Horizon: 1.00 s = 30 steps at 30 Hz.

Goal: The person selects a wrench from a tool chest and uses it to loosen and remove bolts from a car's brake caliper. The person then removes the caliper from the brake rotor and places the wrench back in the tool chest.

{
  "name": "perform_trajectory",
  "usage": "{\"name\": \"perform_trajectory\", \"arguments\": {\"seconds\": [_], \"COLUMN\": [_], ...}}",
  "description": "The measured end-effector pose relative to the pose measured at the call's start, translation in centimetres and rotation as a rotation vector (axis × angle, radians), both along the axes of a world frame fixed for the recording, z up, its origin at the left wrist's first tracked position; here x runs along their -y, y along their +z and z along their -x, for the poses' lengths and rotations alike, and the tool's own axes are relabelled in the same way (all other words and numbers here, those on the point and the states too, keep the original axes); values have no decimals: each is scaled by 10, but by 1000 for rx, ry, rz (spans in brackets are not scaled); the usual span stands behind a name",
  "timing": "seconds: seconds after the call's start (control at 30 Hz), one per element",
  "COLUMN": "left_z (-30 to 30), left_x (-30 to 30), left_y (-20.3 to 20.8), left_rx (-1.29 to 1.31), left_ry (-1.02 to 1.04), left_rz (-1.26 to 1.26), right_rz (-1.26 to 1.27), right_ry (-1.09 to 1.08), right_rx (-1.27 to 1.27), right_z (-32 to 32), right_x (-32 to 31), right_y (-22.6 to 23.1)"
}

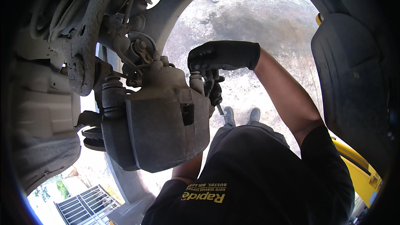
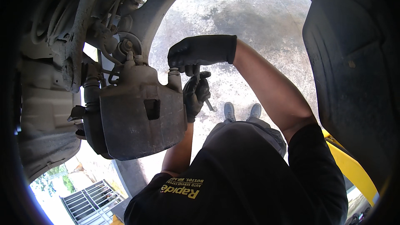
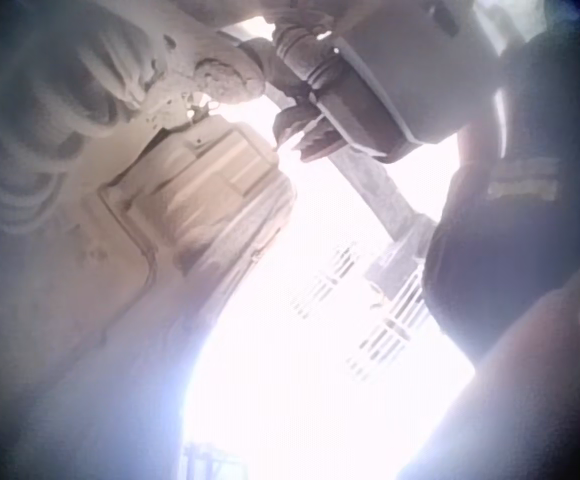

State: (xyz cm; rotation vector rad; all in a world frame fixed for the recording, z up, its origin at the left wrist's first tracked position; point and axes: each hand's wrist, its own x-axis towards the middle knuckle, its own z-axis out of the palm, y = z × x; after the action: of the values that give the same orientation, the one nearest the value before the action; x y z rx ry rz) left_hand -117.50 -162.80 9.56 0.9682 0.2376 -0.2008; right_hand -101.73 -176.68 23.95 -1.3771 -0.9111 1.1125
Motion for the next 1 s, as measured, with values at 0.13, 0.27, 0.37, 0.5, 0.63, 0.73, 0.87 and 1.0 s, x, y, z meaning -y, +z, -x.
{"name": "perform_trajectory", "arguments": {"seconds": [0.13, 0.27, 0.37, 0.5, 0.63, 0.73, 0.87, 1.0], "left_z": [-16, -26, -32, -34, -35, -33, -31, -32], "left_x": [-5, -4, 3, 13, 19, 23, 34, 40], "left_y": [-17, -23, -17, 1, 19, 28, 31, 30], "left_rx": [179, 278, 273, 245, 214, 119, 208, 219], "left_ry": [-162, -130, -111, -67, -68, -6, 12, 86], "left_rz": [423, 650, 840, 898, 1013, 972, 897, 897], "right_rz": [191, 153, 93, -42, -130, -6, 64, 12], "right_ry": [20, 16, 6, -21, -36, -21, -31, 33], "right_rx": [96, 195, 325, 433, 401, 449, 384, 407], "right_z": [-3, -3, -4, -7, -7, -6, 1, -3], "right_x": [-6, -11, -11, -11, -9, -6, -7, -7], "right_y": [13, 13, 5, -6, -2, 10, 17, 7]}}
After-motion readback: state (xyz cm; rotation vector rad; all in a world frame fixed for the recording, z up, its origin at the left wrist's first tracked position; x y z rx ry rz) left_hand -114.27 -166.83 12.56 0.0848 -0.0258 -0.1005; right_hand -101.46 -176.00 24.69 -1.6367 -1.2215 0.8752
